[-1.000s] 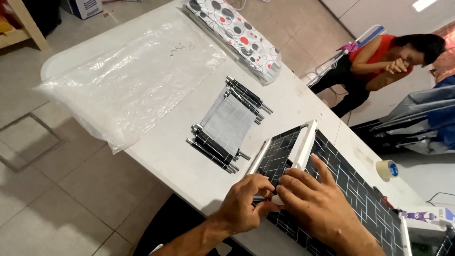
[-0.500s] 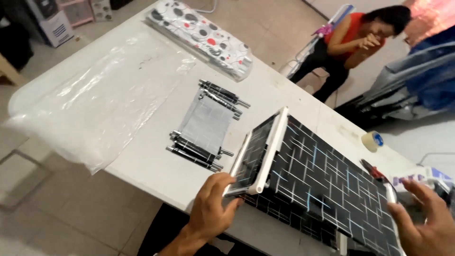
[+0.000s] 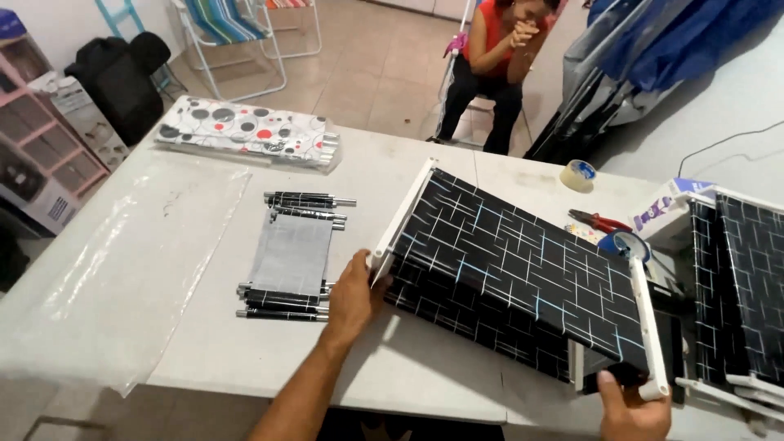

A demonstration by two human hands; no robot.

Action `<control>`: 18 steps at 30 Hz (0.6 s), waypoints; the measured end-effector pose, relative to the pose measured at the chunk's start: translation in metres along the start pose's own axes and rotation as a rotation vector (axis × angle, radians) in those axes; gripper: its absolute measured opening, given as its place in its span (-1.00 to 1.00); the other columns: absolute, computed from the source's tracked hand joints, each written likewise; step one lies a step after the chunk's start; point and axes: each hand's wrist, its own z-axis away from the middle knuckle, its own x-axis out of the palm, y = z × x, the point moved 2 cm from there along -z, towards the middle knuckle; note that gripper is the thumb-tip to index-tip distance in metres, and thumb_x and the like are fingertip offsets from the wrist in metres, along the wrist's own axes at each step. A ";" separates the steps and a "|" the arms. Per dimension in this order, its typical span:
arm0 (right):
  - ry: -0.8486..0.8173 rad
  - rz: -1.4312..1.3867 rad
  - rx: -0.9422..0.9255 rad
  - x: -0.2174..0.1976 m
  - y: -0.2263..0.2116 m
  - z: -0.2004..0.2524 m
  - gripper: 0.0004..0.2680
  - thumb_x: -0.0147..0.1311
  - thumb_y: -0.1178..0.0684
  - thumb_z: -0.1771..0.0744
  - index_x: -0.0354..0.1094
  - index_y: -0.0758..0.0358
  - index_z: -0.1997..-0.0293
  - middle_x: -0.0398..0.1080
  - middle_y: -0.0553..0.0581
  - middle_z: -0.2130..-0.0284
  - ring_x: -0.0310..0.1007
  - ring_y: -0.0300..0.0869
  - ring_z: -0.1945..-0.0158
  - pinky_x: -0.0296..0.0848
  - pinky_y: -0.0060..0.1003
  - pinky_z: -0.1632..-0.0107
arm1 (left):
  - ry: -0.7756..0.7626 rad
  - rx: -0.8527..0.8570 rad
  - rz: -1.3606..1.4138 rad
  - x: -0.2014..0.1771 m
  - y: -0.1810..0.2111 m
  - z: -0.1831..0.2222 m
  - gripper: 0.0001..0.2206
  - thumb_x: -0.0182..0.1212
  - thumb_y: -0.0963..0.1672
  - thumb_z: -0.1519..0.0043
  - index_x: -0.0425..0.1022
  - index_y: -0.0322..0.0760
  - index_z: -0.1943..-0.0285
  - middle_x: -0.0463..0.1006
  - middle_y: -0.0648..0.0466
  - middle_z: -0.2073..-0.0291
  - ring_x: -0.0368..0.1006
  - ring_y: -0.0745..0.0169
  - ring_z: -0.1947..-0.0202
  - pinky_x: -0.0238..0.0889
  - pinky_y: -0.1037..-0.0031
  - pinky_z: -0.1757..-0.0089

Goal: The person is assembling a multi-tiered storage shelf by manually connecting metal tubes and fabric panels into plastic joints.

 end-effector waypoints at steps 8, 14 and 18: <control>-0.047 0.195 0.304 0.028 -0.088 0.076 -0.57 0.30 0.09 -0.26 0.30 0.32 -0.24 0.46 0.33 0.10 0.49 0.15 0.03 0.39 0.03 -0.09 | 0.055 0.033 -0.097 0.024 0.030 0.065 0.03 0.37 0.05 -0.20 -0.43 -0.29 -0.61 -0.30 -0.16 -0.59 -0.28 -0.11 -0.56 -0.27 0.04 -0.38; -0.005 0.530 0.127 0.042 -0.077 0.098 -0.55 0.39 -0.07 -0.17 0.47 0.32 -0.10 0.53 0.28 0.25 0.53 0.18 0.14 0.43 0.02 0.09 | -0.405 0.304 0.274 0.070 0.072 0.153 -0.27 0.15 0.10 -0.19 0.12 -0.24 -0.52 0.16 -0.08 -0.48 0.05 -0.05 -0.48 -0.05 0.11 -0.31; 0.044 0.245 -0.268 0.055 -0.109 0.153 -0.79 0.17 -0.03 -0.15 0.21 0.19 0.39 0.29 0.13 0.54 0.25 0.13 0.45 0.27 -0.07 0.32 | -0.595 0.264 0.348 0.075 0.103 0.169 -0.24 0.06 0.14 -0.19 0.09 -0.26 -0.53 0.14 -0.13 -0.47 0.10 -0.09 -0.44 0.00 0.14 -0.26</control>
